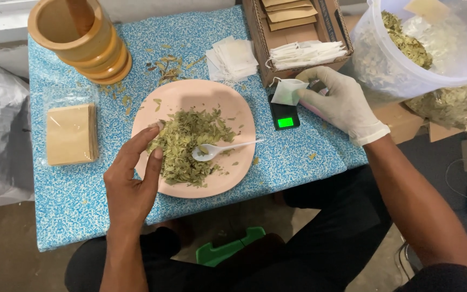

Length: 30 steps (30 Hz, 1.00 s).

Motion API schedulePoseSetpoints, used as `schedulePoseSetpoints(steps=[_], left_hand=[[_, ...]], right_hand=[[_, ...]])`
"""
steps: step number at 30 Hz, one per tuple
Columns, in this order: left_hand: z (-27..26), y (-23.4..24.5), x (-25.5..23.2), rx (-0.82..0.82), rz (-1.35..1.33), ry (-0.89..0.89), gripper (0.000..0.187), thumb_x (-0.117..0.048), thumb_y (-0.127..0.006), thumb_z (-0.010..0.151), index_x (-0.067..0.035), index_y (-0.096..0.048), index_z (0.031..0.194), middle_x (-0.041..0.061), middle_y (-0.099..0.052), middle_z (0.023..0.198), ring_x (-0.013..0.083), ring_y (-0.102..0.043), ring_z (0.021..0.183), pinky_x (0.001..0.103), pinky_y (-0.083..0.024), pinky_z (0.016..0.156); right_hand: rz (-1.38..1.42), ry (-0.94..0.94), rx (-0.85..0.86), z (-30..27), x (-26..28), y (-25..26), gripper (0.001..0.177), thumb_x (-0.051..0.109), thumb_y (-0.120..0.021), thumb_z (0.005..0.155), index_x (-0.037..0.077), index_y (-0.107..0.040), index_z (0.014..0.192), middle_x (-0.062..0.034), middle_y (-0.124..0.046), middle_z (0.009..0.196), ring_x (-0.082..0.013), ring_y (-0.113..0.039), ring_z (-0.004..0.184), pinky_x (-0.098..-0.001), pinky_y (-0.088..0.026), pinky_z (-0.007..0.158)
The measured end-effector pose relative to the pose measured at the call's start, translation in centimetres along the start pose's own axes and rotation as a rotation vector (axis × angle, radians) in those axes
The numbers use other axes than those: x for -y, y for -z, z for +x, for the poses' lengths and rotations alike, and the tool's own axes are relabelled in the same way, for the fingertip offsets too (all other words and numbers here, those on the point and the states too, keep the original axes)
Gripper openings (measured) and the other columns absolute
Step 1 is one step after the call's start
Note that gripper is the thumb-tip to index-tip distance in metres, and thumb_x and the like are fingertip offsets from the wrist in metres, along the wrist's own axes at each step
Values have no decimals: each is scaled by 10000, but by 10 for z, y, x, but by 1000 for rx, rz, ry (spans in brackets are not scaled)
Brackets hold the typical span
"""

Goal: Filling small filter bags with loose tea leaves, weighing them on a digital scale, and sealing them with a heat sealer.

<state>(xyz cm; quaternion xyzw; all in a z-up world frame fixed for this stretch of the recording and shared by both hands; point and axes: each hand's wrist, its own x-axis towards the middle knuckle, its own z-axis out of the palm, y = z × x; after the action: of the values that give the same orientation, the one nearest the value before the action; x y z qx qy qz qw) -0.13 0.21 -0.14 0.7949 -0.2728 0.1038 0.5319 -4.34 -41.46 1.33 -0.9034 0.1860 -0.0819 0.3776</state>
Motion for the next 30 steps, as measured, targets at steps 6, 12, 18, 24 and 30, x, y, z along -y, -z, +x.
schedulePoseSetpoints(steps=[6, 12, 18, 24, 30], left_hand=[[1, 0, -8, 5, 21, 2, 328, -22, -651, 1147, 2, -695, 1471, 254, -741, 1410, 514, -685, 1385, 668, -564, 1134], [-1, -2, 0, 13, 22, -1, 329, -11, -646, 1148, -8, -695, 1474, 238, -733, 1416, 513, -670, 1405, 677, -549, 1158], [-1, -3, -3, 15, 25, 16, 336, -7, -664, 1131, -10, -705, 1464, 242, -735, 1417, 515, -672, 1399, 679, -544, 1161], [0, -3, 2, 13, 30, 0, 329, -15, -679, 1128, -12, -717, 1455, 233, -742, 1409, 497, -686, 1389, 653, -555, 1156], [-1, -3, -2, 12, 33, 2, 322, -5, -687, 1120, 2, -724, 1440, 255, -744, 1386, 523, -689, 1370, 673, -562, 1135]], right_hand=[[0, 51, 0, -1, 3, 1, 378, 256, -910, 975, 135, -807, 1319, -109, -805, 1240, -258, -770, 1082, -466, -568, 973], [-11, 36, 16, -4, 10, 4, 365, 291, -911, 980, 174, -814, 1312, -49, -799, 1215, -225, -769, 1067, -449, -556, 997], [-18, 32, 23, -5, 11, 7, 377, 325, -933, 963, 198, -817, 1299, -20, -805, 1207, -202, -768, 1049, -446, -559, 990], [-29, 48, 32, -10, 23, 9, 409, 340, -932, 966, 188, -808, 1325, -34, -802, 1208, -223, -773, 1059, -471, -549, 1018], [-33, 82, 34, 3, 1, 4, 399, 320, -923, 981, 170, -804, 1331, -48, -804, 1223, -238, -773, 1058, -499, -545, 1050]])
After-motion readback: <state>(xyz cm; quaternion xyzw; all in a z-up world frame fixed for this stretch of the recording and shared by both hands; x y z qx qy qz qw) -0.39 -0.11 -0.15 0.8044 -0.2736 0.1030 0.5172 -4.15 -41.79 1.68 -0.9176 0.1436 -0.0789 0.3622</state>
